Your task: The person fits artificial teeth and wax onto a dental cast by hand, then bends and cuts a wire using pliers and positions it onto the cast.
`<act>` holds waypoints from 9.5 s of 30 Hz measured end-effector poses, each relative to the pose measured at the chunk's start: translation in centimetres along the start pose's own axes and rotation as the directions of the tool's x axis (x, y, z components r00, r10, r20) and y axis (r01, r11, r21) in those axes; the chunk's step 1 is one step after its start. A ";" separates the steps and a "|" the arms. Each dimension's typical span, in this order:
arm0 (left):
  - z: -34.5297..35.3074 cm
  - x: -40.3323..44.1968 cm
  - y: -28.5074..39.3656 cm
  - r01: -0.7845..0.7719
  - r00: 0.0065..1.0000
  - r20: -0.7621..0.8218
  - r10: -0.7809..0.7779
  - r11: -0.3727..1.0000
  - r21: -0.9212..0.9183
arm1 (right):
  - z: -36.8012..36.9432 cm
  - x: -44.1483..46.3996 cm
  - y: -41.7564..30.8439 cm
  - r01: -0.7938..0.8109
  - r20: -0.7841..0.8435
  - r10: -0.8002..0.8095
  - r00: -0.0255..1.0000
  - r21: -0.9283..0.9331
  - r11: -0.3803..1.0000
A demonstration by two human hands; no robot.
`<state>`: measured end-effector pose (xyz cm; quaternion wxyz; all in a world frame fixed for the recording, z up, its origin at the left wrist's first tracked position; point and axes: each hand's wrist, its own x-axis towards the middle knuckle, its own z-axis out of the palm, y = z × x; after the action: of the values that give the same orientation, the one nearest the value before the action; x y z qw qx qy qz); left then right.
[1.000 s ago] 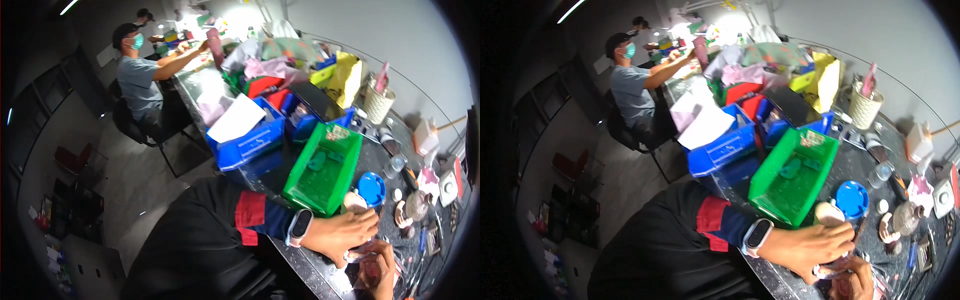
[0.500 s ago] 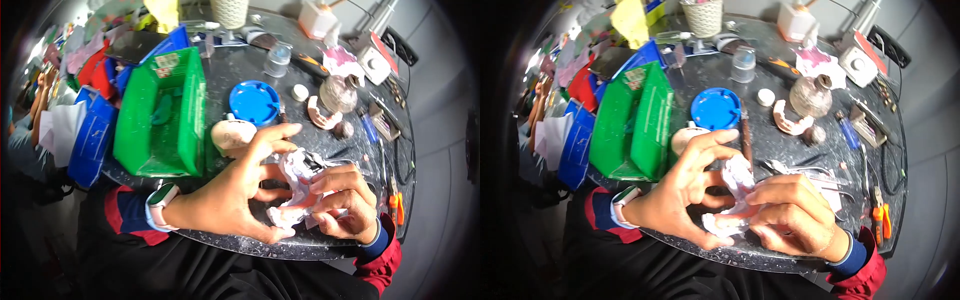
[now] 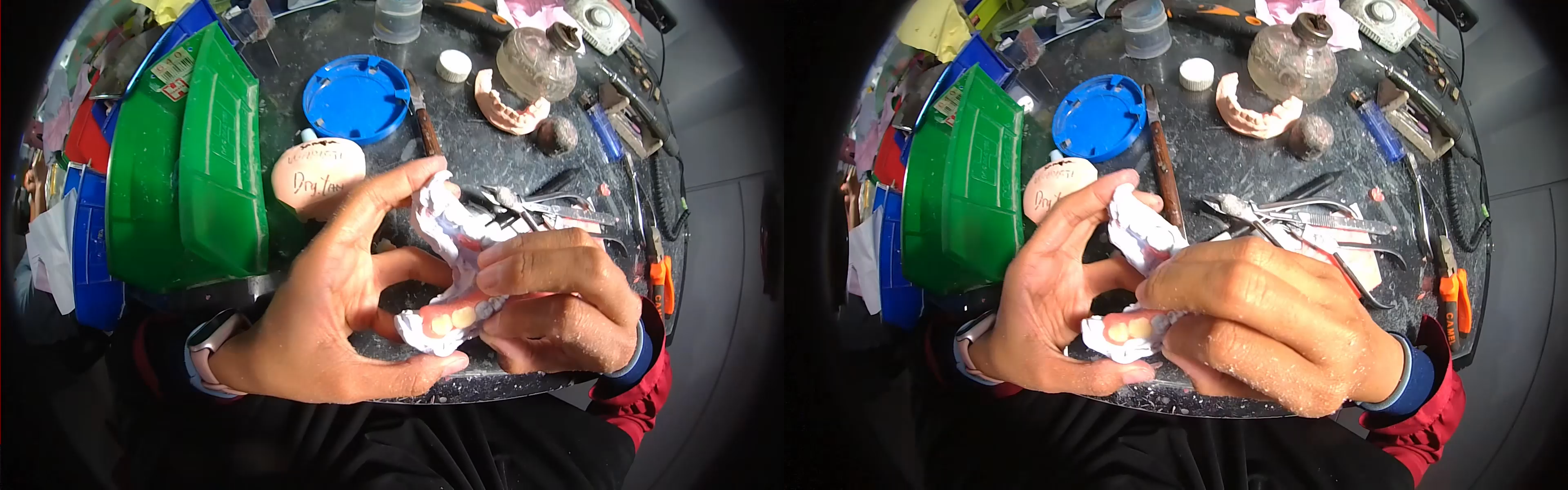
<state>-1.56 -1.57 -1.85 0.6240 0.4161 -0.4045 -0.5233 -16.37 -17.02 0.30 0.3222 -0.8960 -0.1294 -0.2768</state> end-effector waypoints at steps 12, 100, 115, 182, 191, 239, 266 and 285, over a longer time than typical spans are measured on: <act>0.2 0.0 0.2 0.075 0.997 -0.004 -0.075 0.997 -0.002 | 0.4 -0.3 0.5 -0.099 -0.048 0.105 0.993 0.106 0.989; 0.7 -0.4 -0.8 -0.003 0.999 -0.036 0.003 1.000 -0.020 | 0.4 -0.6 1.5 -0.078 0.034 0.072 0.997 0.309 0.948; 0.8 -0.5 -1.0 0.014 0.998 -0.067 -0.016 1.000 -0.027 | 0.4 -0.4 0.7 -0.139 0.047 0.132 0.990 0.228 0.964; 0.9 -0.4 -1.7 -0.142 0.986 -0.072 0.148 0.987 0.079 | 1.5 -0.8 0.7 -0.154 -0.050 0.192 0.980 0.411 0.898; 0.7 -0.3 -1.4 -0.163 0.985 -0.029 0.168 0.978 0.127 | 1.5 -0.9 0.7 -0.147 -0.043 0.178 0.983 0.395 0.907; 2.0 0.2 -0.4 -0.125 0.981 -0.146 0.126 0.992 0.016 | 1.4 -0.9 0.3 -0.129 -0.019 0.132 0.991 0.098 0.987; -0.1 0.0 -2.7 -0.280 0.960 0.005 0.281 0.952 0.126 | 0.7 -0.5 1.2 -0.034 0.029 0.030 0.999 0.123 0.992; 0.6 -0.3 -1.8 -0.211 0.972 -0.064 0.225 0.962 0.175 | 0.6 -0.5 1.3 -0.026 0.051 0.019 0.998 0.146 0.989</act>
<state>-2.70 -1.55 -3.37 0.6571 0.4411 -0.4642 -0.3978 -16.02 -17.65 -0.98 0.3872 -0.8778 -0.1473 -0.2404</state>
